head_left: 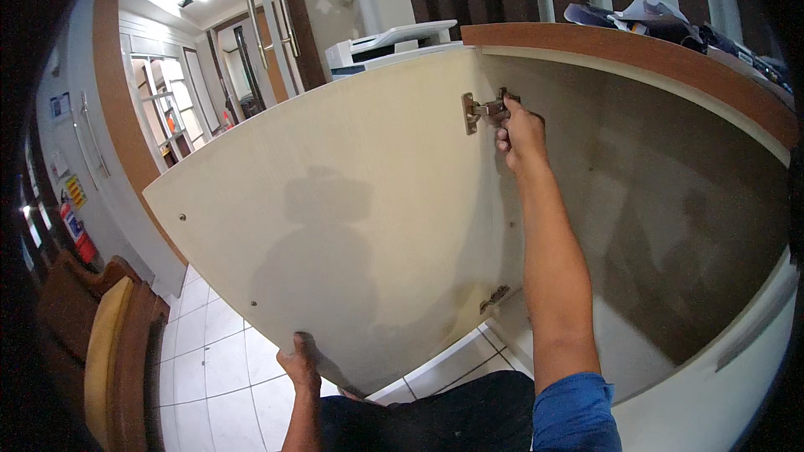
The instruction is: The person sits on the floor and installs metal hinges onto a white cabinet door. They use a screwdriver to tighten screws into the hinge brackets, securing the door to the cabinet frame. The person adjusts the door alignment and tests the door's movement by opening and closing it.
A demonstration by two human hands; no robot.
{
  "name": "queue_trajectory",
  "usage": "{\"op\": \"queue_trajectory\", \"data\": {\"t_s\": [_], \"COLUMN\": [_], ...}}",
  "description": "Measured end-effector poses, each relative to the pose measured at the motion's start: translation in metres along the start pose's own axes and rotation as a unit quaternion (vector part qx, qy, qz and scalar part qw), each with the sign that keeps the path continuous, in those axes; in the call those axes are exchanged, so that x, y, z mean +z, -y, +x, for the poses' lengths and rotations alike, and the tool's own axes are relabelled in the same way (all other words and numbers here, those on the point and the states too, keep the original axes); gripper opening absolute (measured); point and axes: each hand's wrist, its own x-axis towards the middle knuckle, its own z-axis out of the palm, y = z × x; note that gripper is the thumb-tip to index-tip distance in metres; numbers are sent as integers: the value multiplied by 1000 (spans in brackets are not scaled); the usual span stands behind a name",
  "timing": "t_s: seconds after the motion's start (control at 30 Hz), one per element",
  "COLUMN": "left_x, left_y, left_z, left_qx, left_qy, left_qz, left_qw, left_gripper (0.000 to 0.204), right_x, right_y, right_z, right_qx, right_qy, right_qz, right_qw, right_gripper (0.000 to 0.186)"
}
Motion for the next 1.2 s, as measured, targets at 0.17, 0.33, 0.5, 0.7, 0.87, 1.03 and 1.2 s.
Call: {"op": "queue_trajectory", "data": {"t_s": [0.17,0.33,0.5,0.7,0.87,1.03,1.2], "left_x": [-1,2,2,9,0,8,8], "left_y": [4,-5,-6,-5,-3,-10,-4], "left_z": [3,0,-1,-1,5,3,10], "left_qx": [2,3,15,27,12,2,13], "left_qy": [-2,-3,12,-24,-1,6,16], "left_qz": [18,35,12,19,49,46,44], "left_qw": [1000,999,1000,999,999,999,999], "left_gripper": [63,65,63,59,58,60,61], "right_x": [-3,-3,-7,-29,-27,-26,-23], "right_y": [-3,-2,-4,-29,-22,-13,-18], "right_z": [10,13,24,20,-11,-5,3], "right_qx": [18,26,-45,-305,-383,-344,-360], "right_qy": [6,14,-21,-144,-25,-3,-33], "right_qz": [33,22,-138,-293,-287,-349,-355], "right_qw": [999,999,989,895,878,872,862], "right_gripper": [28,28,32,39,50,63,65]}}
